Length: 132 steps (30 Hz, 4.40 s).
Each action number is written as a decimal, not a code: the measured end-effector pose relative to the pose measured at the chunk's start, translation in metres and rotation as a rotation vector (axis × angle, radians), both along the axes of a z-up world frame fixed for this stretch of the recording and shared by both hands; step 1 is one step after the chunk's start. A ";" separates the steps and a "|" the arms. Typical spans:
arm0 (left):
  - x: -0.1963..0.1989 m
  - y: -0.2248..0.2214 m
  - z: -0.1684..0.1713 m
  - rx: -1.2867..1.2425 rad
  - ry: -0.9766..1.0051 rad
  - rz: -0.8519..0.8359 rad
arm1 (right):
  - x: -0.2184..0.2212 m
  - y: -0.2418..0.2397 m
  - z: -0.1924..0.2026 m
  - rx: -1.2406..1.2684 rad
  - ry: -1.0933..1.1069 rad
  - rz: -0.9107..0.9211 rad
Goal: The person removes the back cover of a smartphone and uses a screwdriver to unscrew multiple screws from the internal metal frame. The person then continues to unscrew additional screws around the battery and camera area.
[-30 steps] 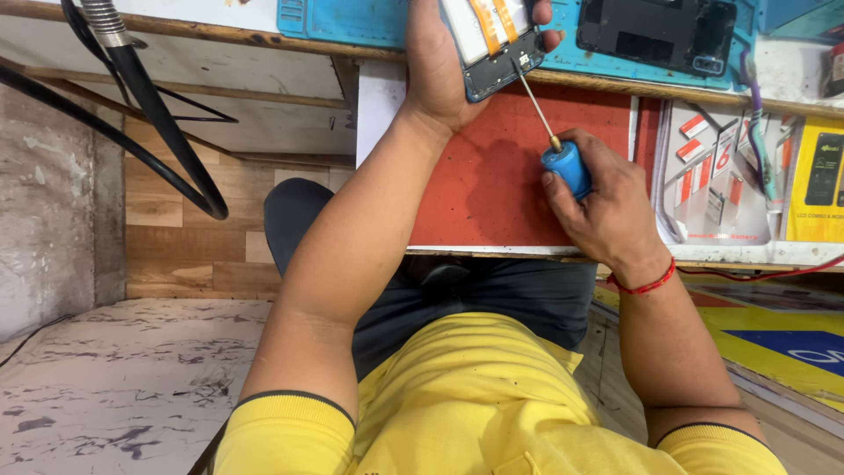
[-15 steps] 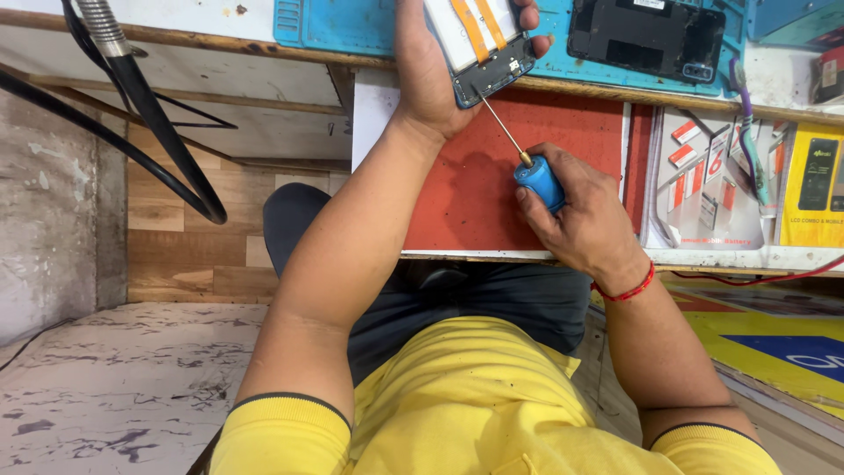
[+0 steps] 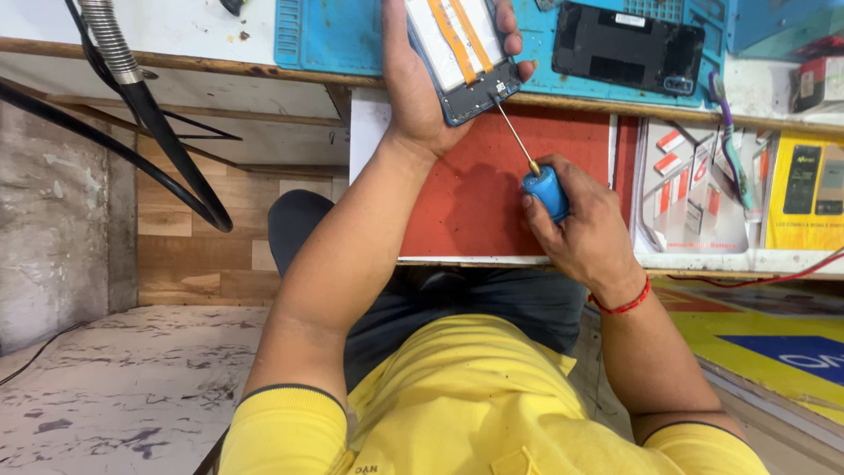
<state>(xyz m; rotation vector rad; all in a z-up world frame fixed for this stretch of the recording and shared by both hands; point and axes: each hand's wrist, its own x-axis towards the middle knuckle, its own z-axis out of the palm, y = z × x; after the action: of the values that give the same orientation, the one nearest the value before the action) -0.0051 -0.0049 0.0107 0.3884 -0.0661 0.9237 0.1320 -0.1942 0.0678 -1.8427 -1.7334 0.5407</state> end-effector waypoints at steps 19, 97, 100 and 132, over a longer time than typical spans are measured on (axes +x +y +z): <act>-0.016 -0.108 0.017 -0.239 0.003 0.172 | 0.005 -0.074 -0.002 -0.039 0.057 0.101; -0.035 -0.141 -0.041 -0.221 -0.115 0.116 | -0.043 -0.098 -0.033 -0.200 0.038 0.175; -0.038 -0.141 -0.041 -0.227 -0.123 0.129 | -0.041 -0.105 -0.029 -0.205 0.050 0.181; -0.033 -0.139 -0.040 -0.158 -0.128 0.133 | -0.046 -0.098 -0.021 -0.144 0.047 0.171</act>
<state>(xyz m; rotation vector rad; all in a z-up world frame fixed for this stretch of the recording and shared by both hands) -0.0377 -0.1442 -0.0289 0.1885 -0.0846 1.0767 0.0860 -0.2927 0.0464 -1.7713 -1.8735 0.7898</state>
